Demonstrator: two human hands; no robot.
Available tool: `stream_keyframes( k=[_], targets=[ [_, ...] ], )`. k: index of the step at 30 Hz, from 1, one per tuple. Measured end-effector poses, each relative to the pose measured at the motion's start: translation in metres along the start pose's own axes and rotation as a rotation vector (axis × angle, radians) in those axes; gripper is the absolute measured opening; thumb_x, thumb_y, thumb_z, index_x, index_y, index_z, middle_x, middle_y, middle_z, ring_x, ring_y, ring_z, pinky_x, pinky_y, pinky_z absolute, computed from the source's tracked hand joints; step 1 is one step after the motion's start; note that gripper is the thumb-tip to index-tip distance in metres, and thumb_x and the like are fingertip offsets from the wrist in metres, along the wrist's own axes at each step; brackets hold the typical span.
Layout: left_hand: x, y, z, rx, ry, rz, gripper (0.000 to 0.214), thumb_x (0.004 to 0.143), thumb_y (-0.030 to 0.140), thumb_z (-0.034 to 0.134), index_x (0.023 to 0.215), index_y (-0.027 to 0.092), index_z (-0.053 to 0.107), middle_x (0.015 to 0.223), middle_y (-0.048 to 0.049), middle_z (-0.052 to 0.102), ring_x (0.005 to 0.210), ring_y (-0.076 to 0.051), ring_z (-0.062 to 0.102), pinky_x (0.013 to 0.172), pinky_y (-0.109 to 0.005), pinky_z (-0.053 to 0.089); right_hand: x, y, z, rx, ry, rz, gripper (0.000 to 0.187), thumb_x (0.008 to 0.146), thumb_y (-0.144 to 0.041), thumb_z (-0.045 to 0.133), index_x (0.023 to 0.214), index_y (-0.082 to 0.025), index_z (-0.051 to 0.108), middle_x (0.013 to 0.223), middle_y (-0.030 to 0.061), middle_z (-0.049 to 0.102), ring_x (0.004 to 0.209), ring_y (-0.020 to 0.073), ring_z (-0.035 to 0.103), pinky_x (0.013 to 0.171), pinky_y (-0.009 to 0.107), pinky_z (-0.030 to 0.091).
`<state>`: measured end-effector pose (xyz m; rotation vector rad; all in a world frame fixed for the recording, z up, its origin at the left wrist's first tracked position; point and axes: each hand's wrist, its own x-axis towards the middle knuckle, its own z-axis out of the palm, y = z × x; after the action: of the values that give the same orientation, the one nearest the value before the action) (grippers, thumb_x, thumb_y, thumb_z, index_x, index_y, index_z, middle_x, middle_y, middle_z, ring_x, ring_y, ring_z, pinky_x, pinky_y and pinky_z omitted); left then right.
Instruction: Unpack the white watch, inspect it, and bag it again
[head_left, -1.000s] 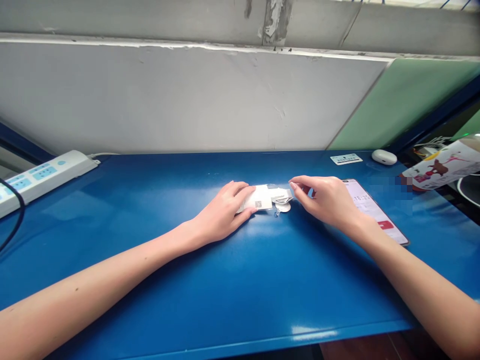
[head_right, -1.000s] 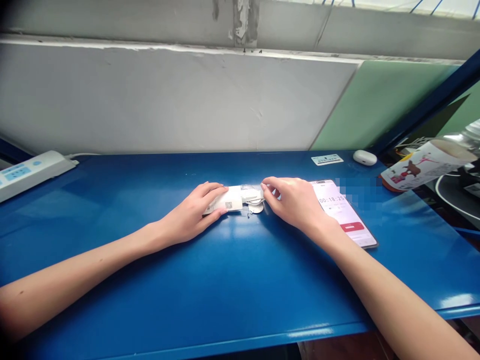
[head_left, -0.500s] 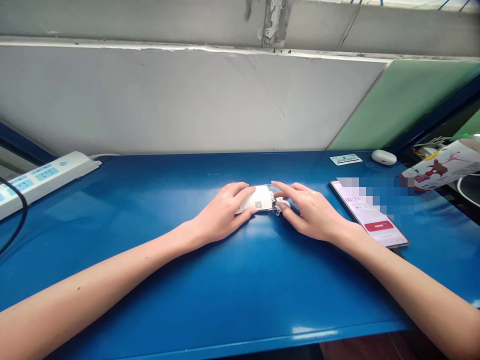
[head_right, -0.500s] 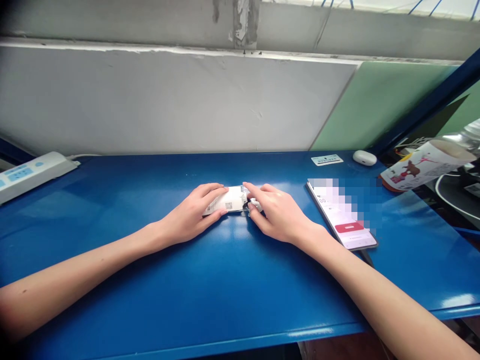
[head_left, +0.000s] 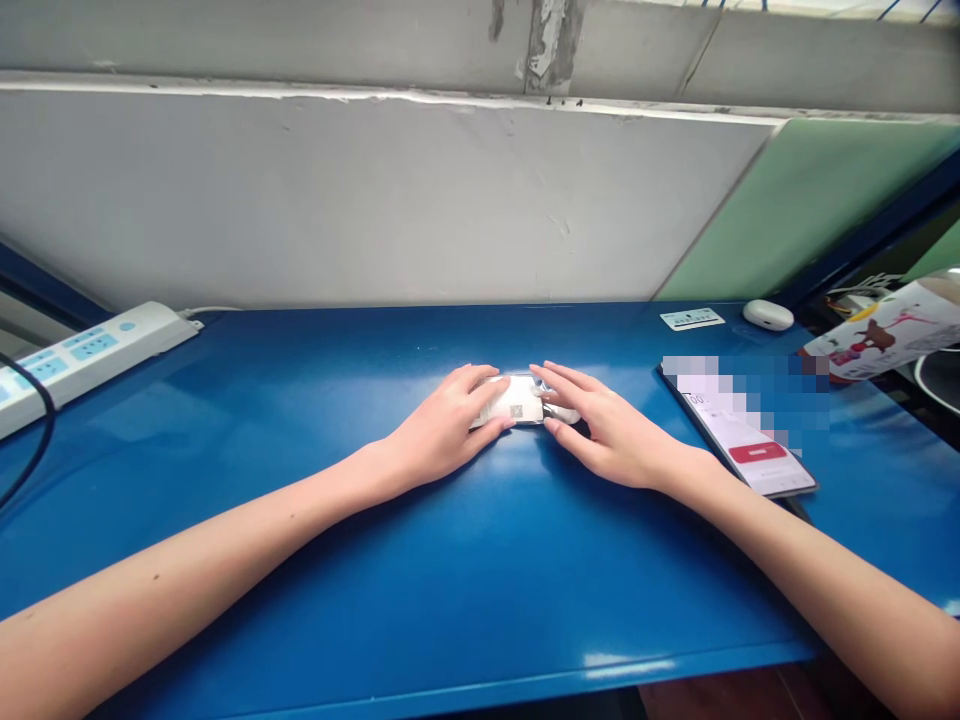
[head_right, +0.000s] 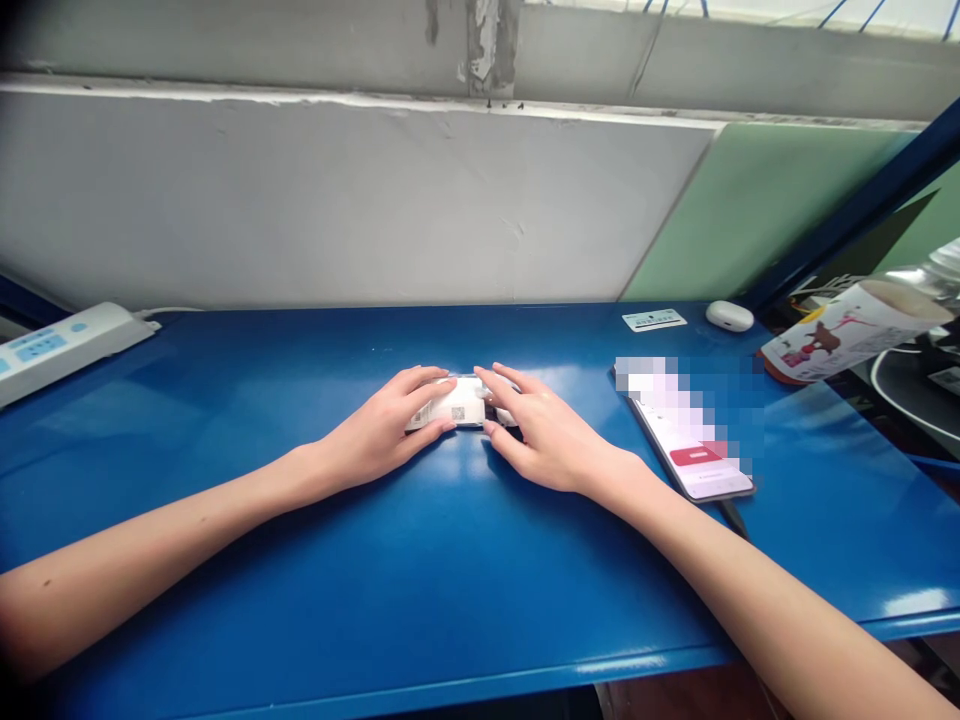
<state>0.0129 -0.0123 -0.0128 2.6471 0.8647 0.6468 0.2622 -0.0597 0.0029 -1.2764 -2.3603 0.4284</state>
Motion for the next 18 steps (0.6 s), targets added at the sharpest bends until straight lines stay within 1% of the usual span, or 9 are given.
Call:
stream_keyframes(
  k=[1, 3, 6, 9, 12, 14, 16, 18],
  targets=[
    [0.0, 0.0, 0.0, 0.001, 0.0, -0.001, 0.04, 0.101, 0.034, 0.052, 0.135, 0.014, 0.055, 0.138, -0.0206, 0.054, 0.129, -0.032, 0.053, 0.107, -0.051, 0.047, 0.001, 0.001, -0.002, -0.014, 0.016, 0.002, 0.059, 0.097, -0.027, 0.049, 0.153, -0.019, 0.037, 0.137, 0.0139, 0.064, 0.146, 0.0311, 0.038, 0.111, 0.055, 0.045],
    [0.001, 0.0, 0.0, 0.0, 0.007, -0.003, 0.038, 0.1, 0.035, 0.052, 0.133, 0.015, 0.056, 0.137, -0.0198, 0.055, 0.127, -0.032, 0.054, 0.105, -0.051, 0.048, 0.002, 0.003, -0.007, -0.025, 0.077, 0.024, 0.05, 0.097, -0.025, 0.047, 0.147, -0.02, 0.048, 0.123, 0.0116, 0.073, 0.143, 0.0303, 0.043, 0.11, 0.054, 0.045],
    [0.001, 0.001, 0.0, -0.003, 0.011, -0.007, 0.039, 0.1, 0.037, 0.053, 0.132, 0.016, 0.057, 0.137, -0.0199, 0.055, 0.127, -0.032, 0.054, 0.104, -0.052, 0.049, 0.004, 0.008, -0.013, -0.057, 0.19, 0.084, 0.042, 0.095, -0.023, 0.048, 0.136, -0.019, 0.058, 0.112, 0.0105, 0.076, 0.133, 0.0307, 0.053, 0.105, 0.052, 0.049],
    [0.001, 0.001, 0.0, 0.011, -0.007, -0.01, 0.042, 0.1, 0.037, 0.053, 0.135, 0.014, 0.055, 0.139, -0.021, 0.053, 0.129, -0.033, 0.052, 0.106, -0.053, 0.047, 0.006, 0.012, -0.016, -0.128, 0.261, 0.176, 0.035, 0.092, -0.024, 0.053, 0.123, -0.017, 0.067, 0.108, 0.0128, 0.076, 0.118, 0.0321, 0.063, 0.097, 0.051, 0.053],
    [0.001, 0.002, -0.002, 0.021, -0.018, -0.017, 0.044, 0.1, 0.037, 0.053, 0.137, 0.013, 0.054, 0.139, -0.0206, 0.054, 0.129, -0.032, 0.052, 0.107, -0.052, 0.047, 0.006, 0.011, -0.015, -0.133, 0.272, 0.26, 0.028, 0.09, -0.026, 0.055, 0.111, -0.017, 0.072, 0.101, 0.0128, 0.077, 0.105, 0.0311, 0.069, 0.088, 0.047, 0.057],
    [0.001, 0.002, -0.002, 0.031, -0.018, -0.023, 0.045, 0.101, 0.039, 0.052, 0.137, 0.013, 0.054, 0.138, -0.021, 0.055, 0.128, -0.032, 0.053, 0.106, -0.051, 0.048, 0.006, 0.008, -0.014, -0.08, 0.256, 0.268, 0.026, 0.091, -0.027, 0.056, 0.109, -0.019, 0.073, 0.097, 0.0101, 0.078, 0.103, 0.0303, 0.07, 0.083, 0.044, 0.059],
    [0.001, 0.002, -0.001, 0.04, -0.014, -0.022, 0.046, 0.101, 0.04, 0.052, 0.138, 0.013, 0.054, 0.138, -0.0212, 0.055, 0.128, -0.033, 0.054, 0.105, -0.051, 0.048, 0.006, 0.004, -0.013, -0.017, 0.24, 0.24, 0.025, 0.092, -0.028, 0.056, 0.111, -0.021, 0.072, 0.1, 0.0083, 0.078, 0.104, 0.0291, 0.071, 0.082, 0.043, 0.059],
    [0.0, 0.001, 0.0, 0.051, -0.007, -0.009, 0.045, 0.101, 0.04, 0.051, 0.138, 0.014, 0.054, 0.139, -0.0209, 0.055, 0.13, -0.033, 0.053, 0.106, -0.053, 0.047, 0.005, 0.002, -0.012, 0.041, 0.229, 0.202, 0.026, 0.093, -0.028, 0.055, 0.113, -0.022, 0.071, 0.109, 0.0077, 0.077, 0.106, 0.0279, 0.07, 0.086, 0.043, 0.058]
  ],
)
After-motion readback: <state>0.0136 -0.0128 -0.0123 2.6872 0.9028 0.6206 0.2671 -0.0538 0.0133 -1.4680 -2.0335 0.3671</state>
